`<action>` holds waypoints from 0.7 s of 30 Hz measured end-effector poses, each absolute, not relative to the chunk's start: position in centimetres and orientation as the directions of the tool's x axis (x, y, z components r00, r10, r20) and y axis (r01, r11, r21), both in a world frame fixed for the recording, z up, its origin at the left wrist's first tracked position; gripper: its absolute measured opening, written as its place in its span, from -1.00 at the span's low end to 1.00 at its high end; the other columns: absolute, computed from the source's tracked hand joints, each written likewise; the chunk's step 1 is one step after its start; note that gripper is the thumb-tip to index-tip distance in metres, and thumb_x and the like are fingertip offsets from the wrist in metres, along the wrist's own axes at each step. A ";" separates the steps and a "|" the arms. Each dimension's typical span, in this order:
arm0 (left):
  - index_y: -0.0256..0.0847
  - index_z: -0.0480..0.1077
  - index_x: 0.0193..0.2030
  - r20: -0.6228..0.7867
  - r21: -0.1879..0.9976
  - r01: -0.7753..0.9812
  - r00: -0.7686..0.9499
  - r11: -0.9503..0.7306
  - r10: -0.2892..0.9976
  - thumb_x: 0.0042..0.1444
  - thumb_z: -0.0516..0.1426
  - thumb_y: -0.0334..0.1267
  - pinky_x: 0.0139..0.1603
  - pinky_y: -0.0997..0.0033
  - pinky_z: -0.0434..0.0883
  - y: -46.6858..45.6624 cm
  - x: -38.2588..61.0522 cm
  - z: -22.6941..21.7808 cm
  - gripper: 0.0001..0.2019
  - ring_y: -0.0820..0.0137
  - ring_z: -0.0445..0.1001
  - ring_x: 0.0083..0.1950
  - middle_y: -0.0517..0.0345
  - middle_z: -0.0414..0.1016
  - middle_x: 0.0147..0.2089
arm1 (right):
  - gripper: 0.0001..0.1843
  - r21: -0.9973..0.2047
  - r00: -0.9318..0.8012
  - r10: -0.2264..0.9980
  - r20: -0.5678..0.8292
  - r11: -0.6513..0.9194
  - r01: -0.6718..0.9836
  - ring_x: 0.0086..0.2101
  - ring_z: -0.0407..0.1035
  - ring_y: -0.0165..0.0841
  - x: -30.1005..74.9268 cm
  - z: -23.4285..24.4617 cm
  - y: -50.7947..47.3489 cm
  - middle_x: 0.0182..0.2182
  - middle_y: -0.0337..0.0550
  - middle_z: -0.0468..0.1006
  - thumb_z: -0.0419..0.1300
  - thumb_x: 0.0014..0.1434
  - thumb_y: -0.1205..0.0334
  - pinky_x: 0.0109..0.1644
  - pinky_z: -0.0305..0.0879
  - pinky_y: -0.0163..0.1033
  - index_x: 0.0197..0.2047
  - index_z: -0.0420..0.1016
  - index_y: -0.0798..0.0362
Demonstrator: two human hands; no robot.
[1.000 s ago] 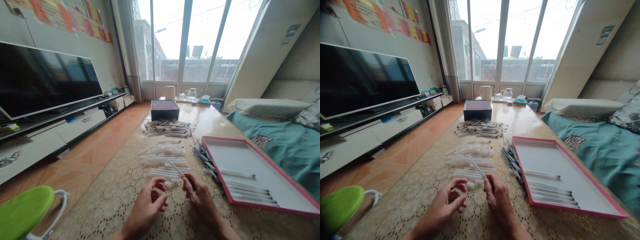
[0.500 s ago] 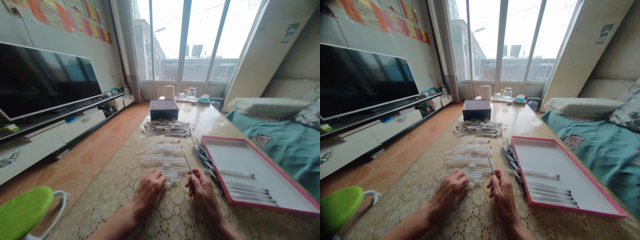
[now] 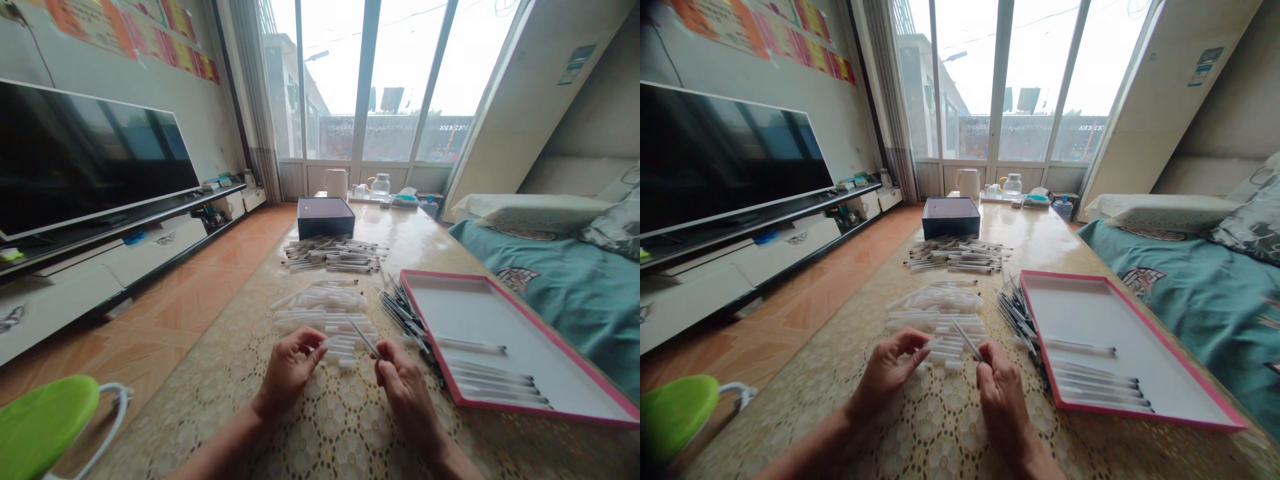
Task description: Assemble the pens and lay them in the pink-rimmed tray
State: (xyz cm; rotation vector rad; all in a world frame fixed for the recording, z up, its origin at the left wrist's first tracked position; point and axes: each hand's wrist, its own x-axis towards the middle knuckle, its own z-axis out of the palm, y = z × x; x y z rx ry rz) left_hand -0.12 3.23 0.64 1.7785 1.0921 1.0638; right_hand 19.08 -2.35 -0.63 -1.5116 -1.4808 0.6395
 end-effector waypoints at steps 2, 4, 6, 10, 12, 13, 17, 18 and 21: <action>-0.25 0.44 -0.32 0.132 0.974 0.142 0.272 -0.175 0.953 0.01 0.17 -0.21 -0.30 0.41 0.34 3.3 -0.7 1.3 -0.84 0.35 0.44 -0.34 0.08 0.51 -0.38 | -0.78 -0.776 0.089 0.956 0.278 0.169 0.608 -0.51 0.32 -0.39 18.9 -0.3 -2.7 -0.55 -0.25 0.40 -0.10 0.21 0.24 -0.40 0.19 -0.36 -0.37 0.32 0.03; -0.28 0.44 -0.31 0.026 0.996 0.076 0.275 -0.049 0.961 -0.03 0.20 -0.20 -0.36 0.46 0.32 3.1 -1.5 2.0 -0.81 0.39 0.42 -0.37 0.10 0.50 -0.41 | -0.75 -0.702 0.012 0.944 0.329 0.236 0.672 -0.50 0.35 -0.39 18.7 0.0 -2.9 -0.51 -0.23 0.46 -0.11 0.25 0.19 -0.39 0.20 -0.36 -0.27 0.36 0.02; -0.30 0.45 -0.28 -0.062 0.997 0.056 0.264 0.049 0.963 -0.05 0.22 -0.20 -0.45 0.52 0.28 2.6 -2.2 2.5 -0.78 0.47 0.35 -0.45 0.15 0.47 -0.46 | -0.74 -0.640 -0.067 0.922 0.381 0.315 0.701 -0.46 0.39 -0.39 18.4 0.2 -3.1 -0.45 -0.20 0.50 -0.12 0.27 0.18 -0.38 0.20 -0.37 -0.20 0.37 0.00; -0.28 0.40 -0.32 -0.174 0.978 -0.072 0.246 0.197 0.953 -0.01 0.18 -0.12 -0.56 0.59 0.23 1.3 -2.8 1.8 -0.76 0.57 0.25 -0.56 0.29 0.33 -0.58 | -0.77 -0.544 -0.176 0.889 0.423 0.405 0.735 -0.39 0.41 -0.39 18.2 0.5 -3.4 -0.39 -0.17 0.51 -0.07 0.25 0.22 -0.34 0.19 -0.37 -0.20 0.40 0.00; -0.27 0.35 -0.37 -0.203 0.963 -0.122 0.248 0.238 0.947 0.00 0.17 -0.08 -0.59 0.59 0.23 0.8 -2.6 0.9 -0.75 0.57 0.28 -0.57 0.26 0.36 -0.54 | -0.79 -0.501 -0.214 0.893 0.396 0.406 0.764 -0.45 0.37 -0.40 18.1 0.6 -3.6 -0.44 -0.19 0.48 -0.05 0.24 0.22 -0.37 0.16 -0.37 -0.25 0.40 0.01; -0.26 0.33 -0.37 -0.211 0.958 -0.142 0.241 0.249 0.947 0.00 0.16 -0.07 -0.60 0.59 0.23 0.7 -2.4 0.4 -0.74 0.57 0.29 -0.58 0.25 0.39 -0.52 | -0.80 -0.484 -0.231 0.899 0.373 0.401 0.778 -0.48 0.34 -0.41 18.0 0.6 -3.7 -0.46 -0.21 0.46 -0.04 0.24 0.22 -0.39 0.13 -0.37 -0.28 0.40 0.01; -0.25 0.29 -0.37 -0.207 0.952 -0.179 0.221 0.248 0.953 0.01 0.15 -0.07 -0.63 0.60 0.23 0.3 -1.5 -0.9 -0.74 0.58 0.29 -0.61 0.26 0.39 -0.53 | -0.80 -0.434 -0.269 0.910 0.315 0.390 0.812 -0.52 0.30 -0.43 17.7 0.6 -3.8 -0.50 -0.24 0.43 -0.04 0.22 0.24 -0.42 0.07 -0.36 -0.33 0.38 0.02; -0.25 0.29 -0.37 -0.207 0.951 -0.184 0.225 0.250 0.952 0.02 0.15 -0.07 -0.63 0.61 0.23 0.3 -1.4 -1.0 -0.74 0.59 0.29 -0.61 0.26 0.39 -0.53 | -0.80 -0.426 -0.273 0.910 0.311 0.391 0.816 -0.52 0.30 -0.44 17.6 0.5 -3.8 -0.51 -0.24 0.42 -0.04 0.22 0.24 -0.42 0.06 -0.36 -0.34 0.38 0.02; -0.26 0.30 -0.36 -0.216 0.942 -0.209 0.225 0.263 0.950 0.03 0.15 -0.09 -0.63 0.63 0.22 0.3 -1.3 -1.0 -0.75 0.61 0.29 -0.60 0.26 0.39 -0.52 | -0.79 -0.418 -0.270 0.913 0.304 0.383 0.824 -0.53 0.30 -0.44 17.5 0.4 -3.8 -0.52 -0.25 0.41 -0.04 0.21 0.25 -0.43 0.04 -0.36 -0.37 0.37 0.03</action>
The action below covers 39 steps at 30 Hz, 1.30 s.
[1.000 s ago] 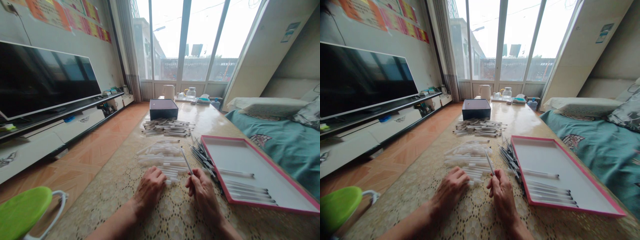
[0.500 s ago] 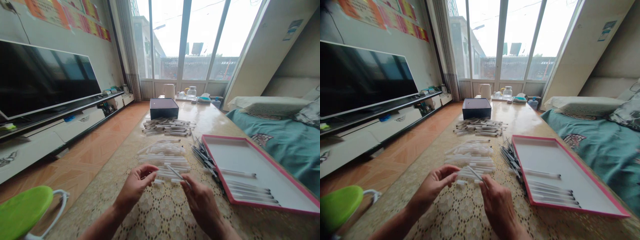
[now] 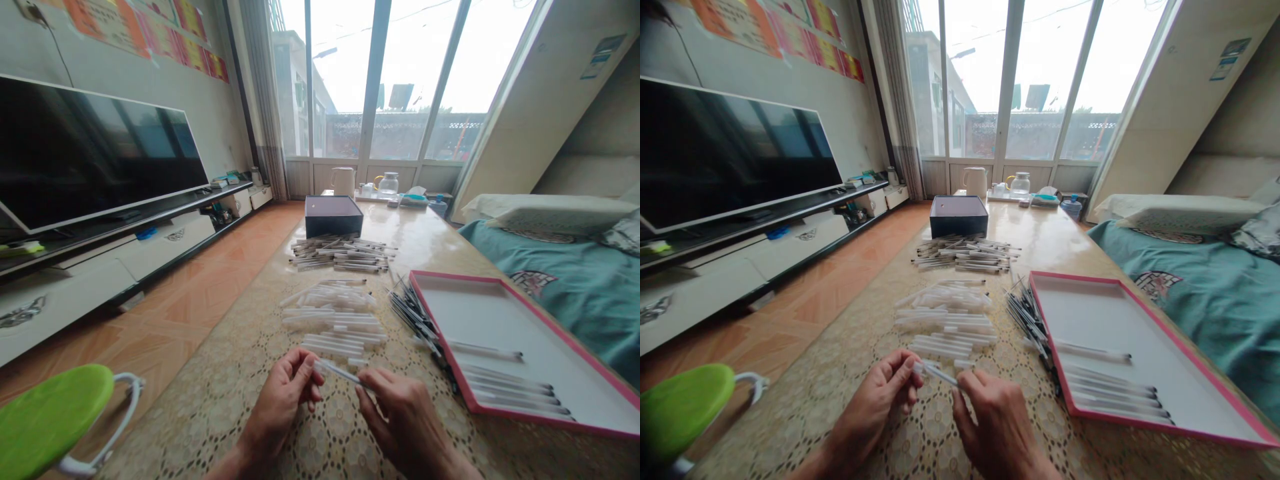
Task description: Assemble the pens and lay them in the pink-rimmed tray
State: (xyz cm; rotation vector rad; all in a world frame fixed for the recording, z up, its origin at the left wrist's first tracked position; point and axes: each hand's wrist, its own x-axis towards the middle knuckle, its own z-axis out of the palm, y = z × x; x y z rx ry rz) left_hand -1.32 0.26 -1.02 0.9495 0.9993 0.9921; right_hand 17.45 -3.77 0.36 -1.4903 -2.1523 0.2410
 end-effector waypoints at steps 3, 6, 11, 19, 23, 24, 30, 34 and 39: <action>-0.26 0.30 -0.36 -0.221 0.935 -0.231 0.210 0.268 0.952 0.04 0.15 -0.10 -0.62 0.64 0.23 0.3 -1.4 -1.0 -0.76 0.61 0.30 -0.59 0.25 0.39 -0.51 | -0.80 -0.420 -0.266 0.915 0.303 0.379 0.825 -0.54 0.28 -0.45 17.5 0.3 -3.8 -0.52 -0.25 0.41 -0.04 0.20 0.26 -0.43 0.03 -0.36 -0.38 0.37 0.03; -0.26 0.30 -0.37 -0.214 0.939 -0.225 0.209 0.260 0.954 0.03 0.15 -0.10 -0.63 0.64 0.23 0.3 -1.4 -0.9 -0.76 0.61 0.29 -0.60 0.25 0.39 -0.52 | -0.81 -0.413 -0.280 0.911 0.303 0.390 0.823 -0.57 0.25 -0.47 17.5 0.3 -3.9 -0.54 -0.26 0.40 -0.03 0.20 0.25 -0.45 0.01 -0.37 -0.38 0.36 0.03; -0.26 0.30 -0.40 -0.196 0.951 -0.184 0.261 0.248 0.945 0.03 0.15 -0.09 -0.65 0.63 0.23 0.2 -1.3 -0.6 -0.75 0.61 0.28 -0.63 0.26 0.39 -0.55 | -0.81 -0.388 -0.312 0.889 0.336 0.432 0.814 -0.54 0.28 -0.45 17.4 -0.1 -3.7 -0.53 -0.26 0.41 -0.03 0.21 0.26 -0.44 0.01 -0.37 -0.38 0.35 0.02; -0.26 0.30 -0.35 -0.190 0.943 -0.215 0.277 0.253 0.942 0.04 0.15 -0.11 -0.70 0.66 0.20 -0.1 -1.1 -0.8 -0.77 0.61 0.29 -0.65 0.24 0.42 -0.55 | -0.78 -0.174 -0.386 0.811 0.439 0.498 0.850 -0.58 0.26 -0.41 17.0 -1.0 -3.5 -0.56 -0.25 0.42 -0.09 0.25 0.29 -0.50 -0.09 -0.32 -0.38 0.30 0.01; -0.27 0.31 -0.35 -0.146 0.957 -0.208 0.263 0.204 0.954 0.02 0.17 -0.11 -0.72 0.65 0.20 -0.4 -0.8 -1.0 -0.76 0.59 0.29 -0.67 0.23 0.42 -0.57 | -0.75 -0.217 -0.348 0.841 0.414 0.462 0.860 -0.63 0.24 -0.44 16.9 -1.9 -3.7 -0.60 -0.29 0.41 -0.09 0.26 0.25 -0.53 -0.15 -0.32 -0.43 0.27 0.00; -0.27 0.32 -0.34 -0.140 0.958 -0.208 0.258 0.197 0.956 0.01 0.17 -0.11 -0.73 0.65 0.19 -0.5 -0.8 -1.0 -0.76 0.59 0.29 -0.67 0.24 0.42 -0.57 | -0.74 -0.245 -0.335 0.854 0.398 0.451 0.858 -0.64 0.24 -0.45 17.0 -2.1 -3.7 -0.61 -0.30 0.41 -0.10 0.26 0.24 -0.54 -0.15 -0.32 -0.44 0.26 0.01; -0.26 0.34 -0.37 -0.090 0.972 -0.190 0.252 0.141 0.964 -0.01 0.18 -0.10 -0.73 0.64 0.18 -0.6 -0.6 -0.9 -0.75 0.59 0.27 -0.70 0.26 0.39 -0.61 | -0.66 -0.553 -0.308 0.920 0.241 0.391 0.736 -0.58 0.27 -0.48 17.1 -1.7 -3.8 -0.60 -0.29 0.41 -0.12 0.28 0.16 -0.48 0.02 -0.41 -0.48 0.27 0.05; -0.26 0.34 -0.37 -0.087 0.977 -0.167 0.258 0.133 0.962 -0.01 0.18 -0.11 -0.71 0.62 0.20 -0.5 -0.5 -0.6 -0.76 0.57 0.29 -0.68 0.25 0.39 -0.60 | -0.61 -0.702 -0.283 0.953 0.109 0.275 0.657 -0.53 0.29 -0.47 17.0 -0.9 -3.7 -0.60 -0.28 0.41 -0.11 0.27 0.11 -0.46 0.10 -0.43 -0.49 0.33 0.07; -0.27 0.32 -0.16 -0.101 0.980 -0.137 0.296 0.147 0.950 0.02 0.15 -0.07 -0.65 0.55 0.31 -0.2 -0.5 -0.4 -0.66 0.52 0.35 -0.63 0.22 0.43 -0.53 | -0.64 -0.668 -0.249 0.964 0.094 0.247 0.702 -0.52 0.28 -0.45 17.6 0.2 -3.2 -0.58 -0.27 0.40 -0.10 0.26 0.11 -0.43 0.12 -0.39 -0.48 0.32 0.06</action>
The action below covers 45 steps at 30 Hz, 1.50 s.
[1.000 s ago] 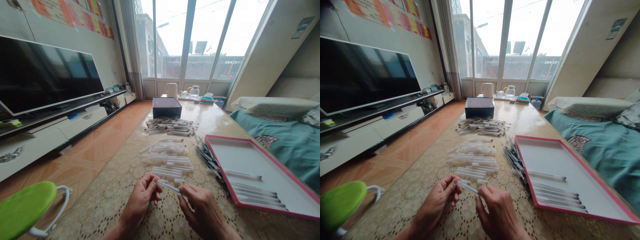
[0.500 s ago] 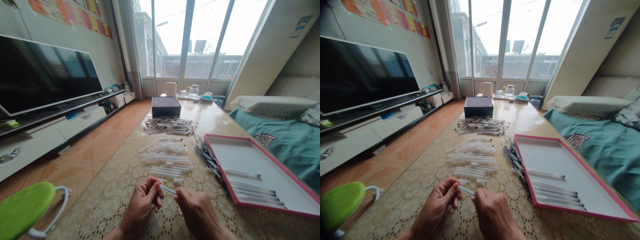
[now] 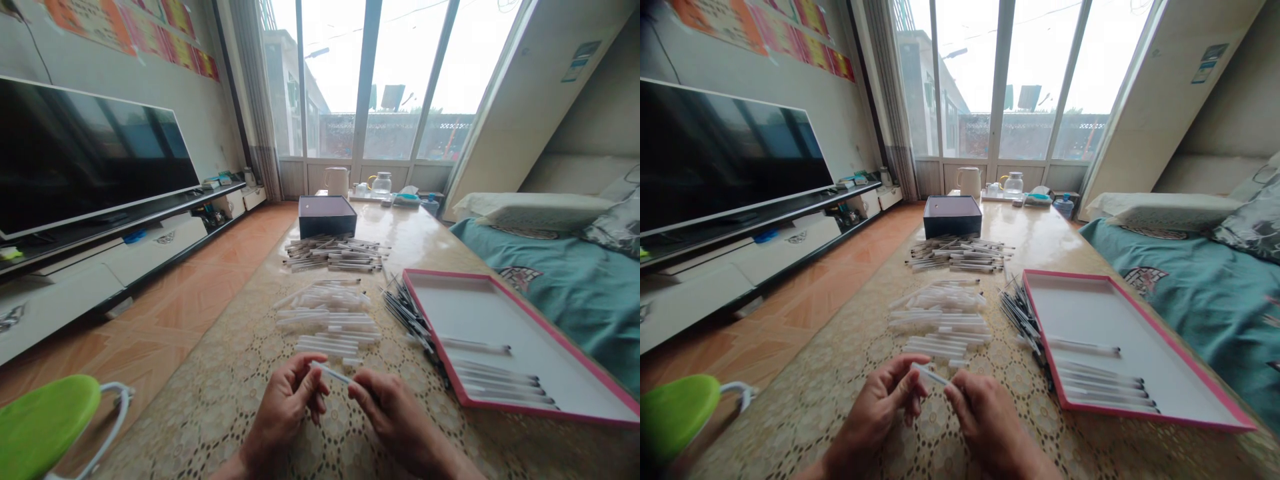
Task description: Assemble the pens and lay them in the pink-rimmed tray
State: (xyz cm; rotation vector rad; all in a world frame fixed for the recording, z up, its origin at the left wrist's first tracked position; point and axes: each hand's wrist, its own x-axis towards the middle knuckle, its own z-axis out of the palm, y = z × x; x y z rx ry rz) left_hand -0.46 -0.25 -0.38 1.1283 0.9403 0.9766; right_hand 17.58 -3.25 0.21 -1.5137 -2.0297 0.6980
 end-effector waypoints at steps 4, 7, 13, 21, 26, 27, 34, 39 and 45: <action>-0.26 0.21 0.01 -0.106 0.976 -0.155 0.281 0.154 0.954 0.02 0.14 -0.04 -0.69 0.57 0.27 0.0 -0.6 -0.9 -0.53 0.54 0.33 -0.66 0.24 0.42 -0.50 | -0.67 -0.651 -0.155 0.974 0.164 0.225 0.725 -0.49 0.30 -0.41 20.0 3.1 -3.3 -0.52 -0.24 0.43 -0.16 0.29 0.12 -0.40 0.16 -0.35 -0.36 0.32 0.04; -0.26 0.25 -0.07 -0.118 0.970 -0.175 0.273 0.170 0.955 0.04 0.13 -0.06 -0.69 0.60 0.25 0.1 -0.8 -1.2 -0.61 0.56 0.32 -0.64 0.25 0.41 -0.51 | -0.70 -0.660 -0.111 0.987 0.117 0.161 0.734 -0.58 0.29 -0.41 23.5 5.6 -3.5 -0.58 -0.27 0.40 -0.17 0.28 0.07 -0.51 0.15 -0.37 -0.18 0.31 0.01; -0.24 0.31 -0.14 -0.139 0.966 -0.182 0.237 0.184 0.962 -0.01 0.17 -0.06 -0.70 0.60 0.24 0.1 -0.7 -0.7 -0.64 0.56 0.31 -0.66 0.27 0.40 -0.53 | -0.78 -0.370 0.092 0.970 0.224 -0.003 0.929 -0.30 0.44 -0.25 33.8 5.4 -3.4 -0.30 -0.02 0.54 0.00 0.15 0.13 -0.28 0.26 -0.27 -0.19 0.37 0.01; -0.23 0.33 -0.21 -0.092 0.977 -0.180 0.144 0.117 0.985 -0.04 0.18 -0.05 -0.70 0.56 0.27 -0.2 -0.6 -0.2 -0.67 0.53 0.31 -0.65 0.27 0.39 -0.55 | -0.80 -0.077 0.094 0.988 0.124 -0.085 0.993 -0.32 0.44 -0.28 41.3 -1.2 -2.5 -0.29 -0.13 0.54 0.03 0.10 0.25 -0.29 0.21 -0.27 -0.28 0.47 -0.06; -0.23 0.34 -0.22 -0.088 0.981 -0.160 0.138 0.110 0.987 -0.03 0.17 -0.05 -0.69 0.55 0.28 -0.1 -0.6 -0.3 -0.68 0.51 0.32 -0.64 0.26 0.39 -0.54 | -0.77 -0.148 0.113 0.983 0.144 -0.092 0.985 -0.30 0.44 -0.29 40.3 -1.4 -2.5 -0.27 -0.14 0.53 0.02 0.10 0.25 -0.29 0.23 -0.26 -0.25 0.49 -0.07; -0.22 0.34 -0.22 -0.083 0.983 -0.153 0.134 0.104 0.988 -0.01 0.16 -0.05 -0.69 0.54 0.27 -0.1 -0.7 -0.4 -0.69 0.51 0.31 -0.64 0.26 0.39 -0.53 | -0.77 -0.175 0.107 0.979 0.172 -0.076 0.982 -0.29 0.44 -0.28 39.6 -1.0 -2.4 -0.27 -0.12 0.53 0.02 0.11 0.24 -0.26 0.24 -0.25 -0.24 0.49 -0.05; -0.16 0.46 -0.30 0.196 0.943 0.270 0.015 -0.193 0.980 0.00 0.15 -0.23 -0.35 0.39 0.39 0.1 -1.5 -0.8 -0.87 0.32 0.44 -0.36 0.10 0.49 -0.36 | -0.79 -0.300 -0.027 0.969 0.246 0.102 0.949 -0.30 0.37 -0.29 31.4 2.0 -0.5 -0.34 -0.10 0.49 -0.01 0.16 0.22 -0.19 0.23 -0.24 -0.29 0.44 0.02; -0.07 0.51 -0.18 0.348 0.760 0.522 0.177 -0.387 0.921 0.02 0.10 -0.34 0.00 0.14 0.30 0.1 -1.9 -0.9 -0.76 0.16 0.37 -0.06 0.02 0.50 -0.16 | -0.80 -0.166 -0.028 0.973 0.230 0.068 0.984 -0.29 0.34 -0.31 27.1 1.9 1.5 -0.37 -0.13 0.45 -0.01 0.13 0.36 -0.21 0.17 -0.28 -0.31 0.44 0.04; -0.08 0.49 -0.19 0.326 0.721 0.572 0.219 -0.391 0.920 0.00 0.10 -0.41 -0.08 0.16 0.32 0.2 -1.6 -1.1 -0.74 0.17 0.37 -0.12 0.02 0.47 -0.22 | -0.90 -0.002 0.048 0.972 0.231 -0.049 0.999 -0.26 0.32 -0.28 25.9 1.6 3.5 -0.36 -0.06 0.45 0.10 0.08 0.35 -0.22 0.11 -0.27 -0.32 0.44 0.09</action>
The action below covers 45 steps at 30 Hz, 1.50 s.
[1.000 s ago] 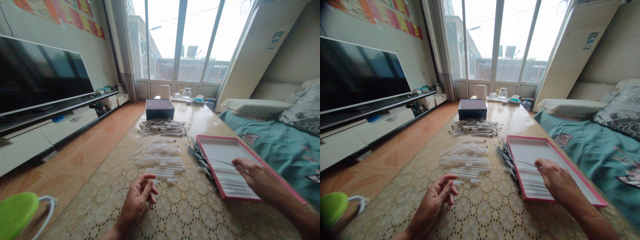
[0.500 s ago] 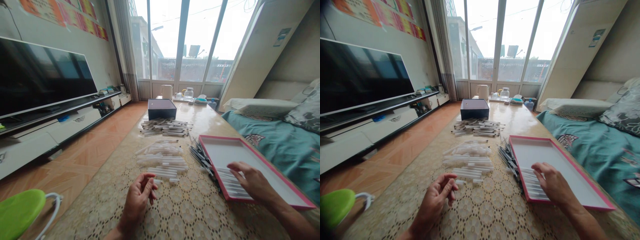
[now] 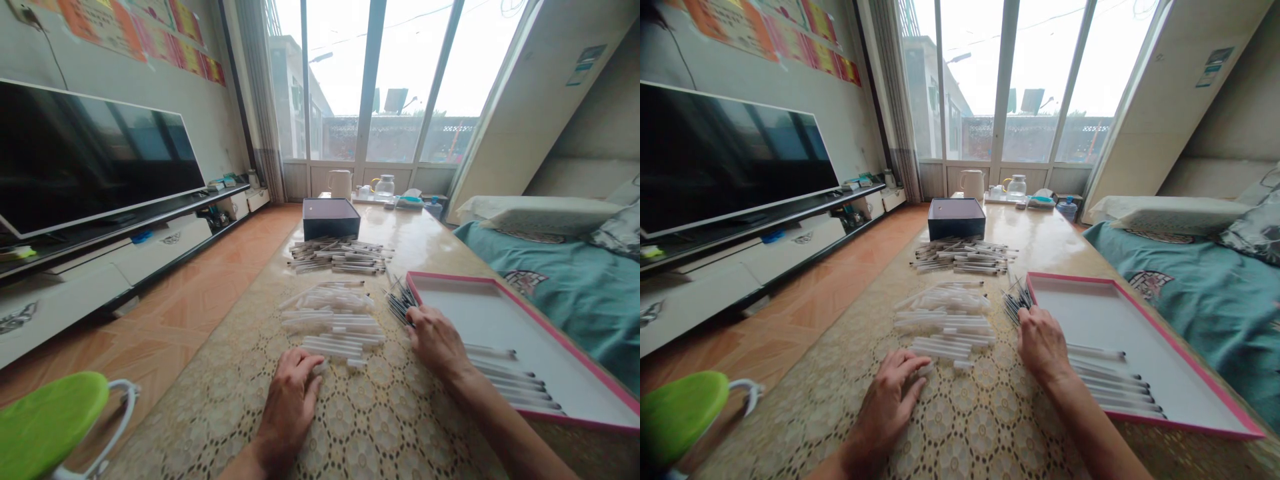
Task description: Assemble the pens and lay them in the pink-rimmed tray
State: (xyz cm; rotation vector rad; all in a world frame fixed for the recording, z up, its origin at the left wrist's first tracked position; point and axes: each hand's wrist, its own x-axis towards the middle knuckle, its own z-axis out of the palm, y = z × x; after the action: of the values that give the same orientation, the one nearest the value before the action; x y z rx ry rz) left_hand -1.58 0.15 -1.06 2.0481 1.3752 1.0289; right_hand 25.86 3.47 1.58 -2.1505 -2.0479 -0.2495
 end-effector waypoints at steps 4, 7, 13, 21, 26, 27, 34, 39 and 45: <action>-0.09 0.49 -0.24 0.302 0.726 0.570 0.238 -0.384 0.923 0.03 0.08 -0.39 -0.13 0.20 0.33 0.0 -1.6 -0.9 -0.79 0.19 0.39 -0.16 0.03 0.45 -0.26 | -0.92 0.054 0.062 0.970 0.235 -0.076 0.996 -0.27 0.32 -0.25 25.5 1.6 4.4 -0.36 -0.03 0.44 0.14 0.08 0.28 -0.25 0.09 -0.26 -0.36 0.44 0.09; -0.08 0.49 -0.21 0.301 0.732 0.560 0.245 -0.388 0.921 0.04 0.08 -0.40 -0.10 0.21 0.32 0.0 -1.6 -1.0 -0.77 0.20 0.39 -0.15 0.03 0.47 -0.24 | -0.93 0.088 0.057 0.970 0.236 -0.080 0.993 -0.29 0.33 -0.24 25.0 1.5 4.7 -0.36 -0.03 0.45 0.13 0.08 0.32 -0.30 0.08 -0.26 -0.37 0.44 0.10; -0.09 0.44 -0.09 0.290 0.747 0.529 0.285 -0.402 0.914 0.04 0.06 -0.43 0.04 0.17 0.28 -0.1 -1.6 -1.0 -0.69 0.20 0.37 -0.02 0.02 0.48 -0.10 | -0.79 0.114 0.110 0.966 0.236 -0.140 0.984 -0.35 0.37 -0.23 24.2 1.1 4.9 -0.40 0.05 0.48 0.01 0.07 0.53 -0.39 0.06 -0.25 -0.38 0.45 0.17; -0.13 0.35 -0.01 0.180 0.606 0.664 0.422 -0.439 0.888 0.06 0.01 -0.45 0.09 0.24 0.24 -0.7 -3.1 1.8 -0.65 0.25 0.32 0.05 0.01 0.40 0.01 | -0.91 0.064 0.158 0.944 0.288 -0.183 0.981 -0.33 0.38 -0.22 23.7 1.8 3.8 -0.38 0.02 0.47 0.06 0.07 0.40 -0.35 0.12 -0.25 -0.39 0.39 0.14; -0.18 0.37 -0.12 0.166 0.444 0.748 0.472 -0.493 0.866 0.07 -0.06 -0.52 0.00 0.27 0.26 1.6 -2.9 2.4 -0.69 0.26 0.33 -0.02 0.00 0.43 -0.11 | -0.92 -0.289 0.091 0.949 0.303 0.000 0.957 -0.47 0.33 -0.37 21.6 2.4 1.1 -0.51 -0.22 0.40 0.01 0.12 0.32 -0.40 0.09 -0.32 -0.42 0.22 0.04; -0.18 0.37 -0.18 0.157 0.410 0.766 0.475 -0.495 0.866 0.06 -0.06 -0.52 -0.03 0.28 0.26 2.1 -2.7 2.5 -0.71 0.26 0.33 -0.05 0.01 0.43 -0.15 | -0.92 -0.377 0.090 0.954 0.286 0.026 0.926 -0.52 0.30 -0.39 21.1 2.4 0.5 -0.54 -0.25 0.38 -0.01 0.12 0.32 -0.43 0.07 -0.33 -0.41 0.20 0.03; -0.20 0.35 -0.35 0.159 0.301 0.817 0.466 -0.492 0.870 0.05 -0.02 -0.47 -0.12 0.32 0.26 3.6 -2.1 2.0 -0.84 0.27 0.31 -0.12 0.03 0.38 -0.24 | -0.85 -0.702 -0.057 0.982 0.178 0.167 0.693 -0.55 0.16 -0.47 18.5 2.2 -2.4 -0.60 -0.34 0.27 -0.02 0.12 0.32 -0.48 0.02 -0.39 -0.48 0.17 0.02; -0.18 0.38 -0.37 0.230 0.442 0.752 0.432 -0.489 0.872 0.04 0.05 -0.40 -0.10 0.32 0.26 3.9 -2.9 1.8 -0.90 0.26 0.34 -0.12 0.05 0.41 -0.26 | -0.90 -0.738 -0.330 0.935 0.133 0.316 0.597 -0.53 0.18 -0.50 17.4 0.8 -3.1 -0.59 -0.37 0.32 0.03 0.04 0.41 -0.45 0.04 -0.43 -0.45 0.29 0.04; -0.21 0.40 -0.38 0.115 0.899 0.405 0.143 -0.164 0.983 0.03 0.14 -0.23 -0.44 0.51 0.27 3.2 -3.9 3.4 -0.90 0.45 0.34 -0.46 0.21 0.41 -0.48 | -0.88 -0.636 -0.134 0.975 0.176 0.216 0.741 -0.49 0.28 -0.42 17.3 -0.8 -2.4 -0.52 -0.26 0.43 0.01 0.14 0.33 -0.39 0.09 -0.37 -0.41 0.32 0.05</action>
State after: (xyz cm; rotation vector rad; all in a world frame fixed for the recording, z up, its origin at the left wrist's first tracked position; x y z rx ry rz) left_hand -3.91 3.25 3.44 1.6844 1.3524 0.9915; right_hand 17.28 -2.43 -0.83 -1.5808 -1.9359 0.5442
